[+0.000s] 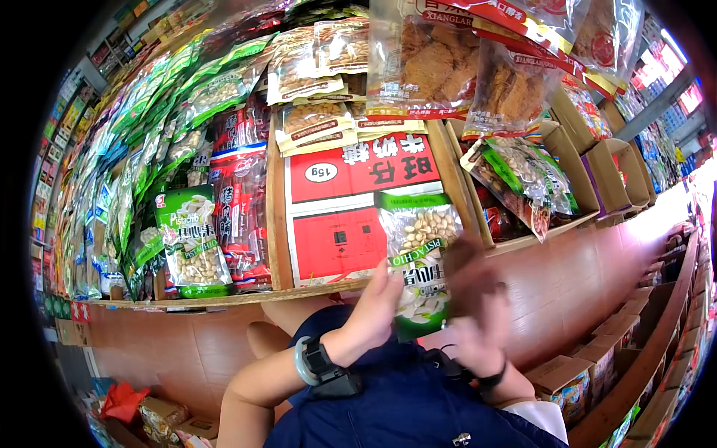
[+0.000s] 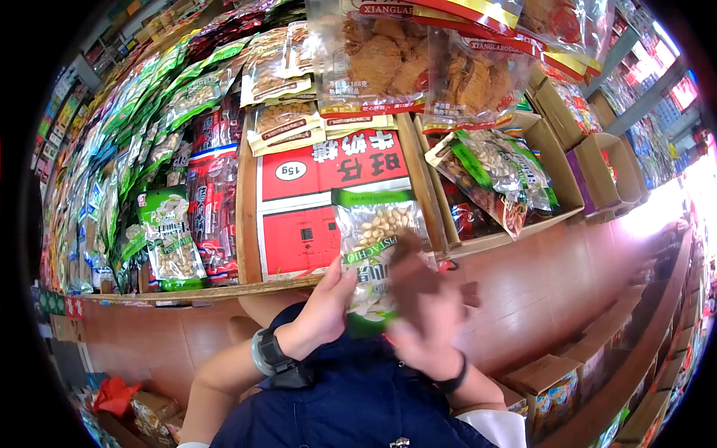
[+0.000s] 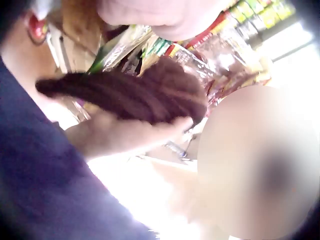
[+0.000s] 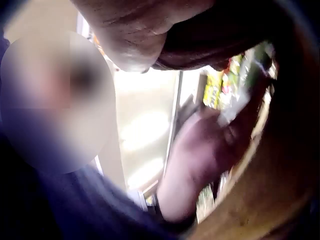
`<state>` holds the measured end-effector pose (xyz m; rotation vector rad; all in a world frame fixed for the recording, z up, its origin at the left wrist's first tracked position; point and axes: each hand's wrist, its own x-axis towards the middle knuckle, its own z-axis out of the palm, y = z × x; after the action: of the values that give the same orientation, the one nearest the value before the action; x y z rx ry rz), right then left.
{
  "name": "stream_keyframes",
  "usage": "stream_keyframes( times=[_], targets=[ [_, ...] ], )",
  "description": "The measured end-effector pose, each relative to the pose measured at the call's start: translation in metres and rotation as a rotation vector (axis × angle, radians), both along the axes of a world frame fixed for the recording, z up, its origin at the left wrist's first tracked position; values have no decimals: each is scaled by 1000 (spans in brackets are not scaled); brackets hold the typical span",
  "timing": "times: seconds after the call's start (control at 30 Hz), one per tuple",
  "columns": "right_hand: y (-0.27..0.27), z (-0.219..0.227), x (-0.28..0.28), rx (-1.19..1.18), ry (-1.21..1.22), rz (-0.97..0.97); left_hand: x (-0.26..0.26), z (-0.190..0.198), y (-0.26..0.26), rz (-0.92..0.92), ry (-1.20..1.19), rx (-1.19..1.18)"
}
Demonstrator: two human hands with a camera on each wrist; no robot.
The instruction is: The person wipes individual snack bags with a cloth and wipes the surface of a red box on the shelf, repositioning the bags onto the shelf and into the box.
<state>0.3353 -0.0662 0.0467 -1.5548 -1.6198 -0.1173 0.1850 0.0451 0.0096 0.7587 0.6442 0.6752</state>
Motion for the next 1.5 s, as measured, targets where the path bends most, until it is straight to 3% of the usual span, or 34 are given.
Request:
stream_keyframes(
  times=[0.07, 0.1, 0.13, 0.2, 0.33, 0.4, 0.47, 0.57, 0.6, 0.67, 0.77, 0.83, 0.87, 0.93, 0.97, 1.0, 1.07, 1.17, 1.27, 1.33, 1.43, 1.5],
  targets=[
    [35, -5, -39, -262, -176, 104, -7, 10, 4, -96, -150, -362],
    [37, -14, -38, -260, -177, 109, -10, 7, 5, -80, -246, -394],
    [39, -27, -35, -236, -217, 66, -12, 7, 6, -70, -249, -392],
    [42, -48, -24, -181, -226, 3, -19, 6, 10, -84, 75, -286],
    [40, -53, 7, -132, -330, -87, -28, 5, 11, -10, 48, -336],
    [37, -57, 33, -241, -375, -320, -39, 10, 14, -35, 31, -289],
    [36, -57, 58, -223, -137, -407, -56, 13, 12, -124, 196, -187],
    [41, -20, 66, 54, 451, -570, -70, 9, 12, -180, 171, -56],
    [39, -5, 65, 122, 515, -504, -72, 10, 12, -211, 170, -24],
    [29, -2, 59, 130, 244, -478, -72, -2, 13, -226, 164, -23],
    [38, 26, 18, -123, -195, -37, -63, -5, 11, -253, 166, 14],
    [63, 17, -23, -252, -320, 142, -57, 1, 10, -419, 433, 457],
    [73, 3, -33, -254, -367, 208, -58, -1, 11, -422, 435, 462],
    [75, -4, -30, -229, -381, 146, -64, -14, 14, -449, 403, 354],
    [76, -7, -28, -213, -396, 85, -64, -21, 11, -425, 504, 492],
    [74, -11, -24, -218, -392, 87, -62, -16, 9, -427, 506, 486],
    [69, -17, -5, -259, -356, -104, -57, 0, 7, -370, 365, 268],
    [55, -34, 33, -291, -228, -248, -57, -9, 8, -361, 281, 276],
    [38, -55, 66, -100, -235, -113, -61, -11, 11, -375, 218, 207],
    [27, -62, 74, -99, -187, -126, -67, -8, 13, -372, 259, 90],
    [22, -60, 74, -59, 309, -357, -85, 1, 20, -227, 254, 60],
    [20, -44, 59, 72, 274, -359, -85, 15, 24, -80, 238, 27]
  ],
)
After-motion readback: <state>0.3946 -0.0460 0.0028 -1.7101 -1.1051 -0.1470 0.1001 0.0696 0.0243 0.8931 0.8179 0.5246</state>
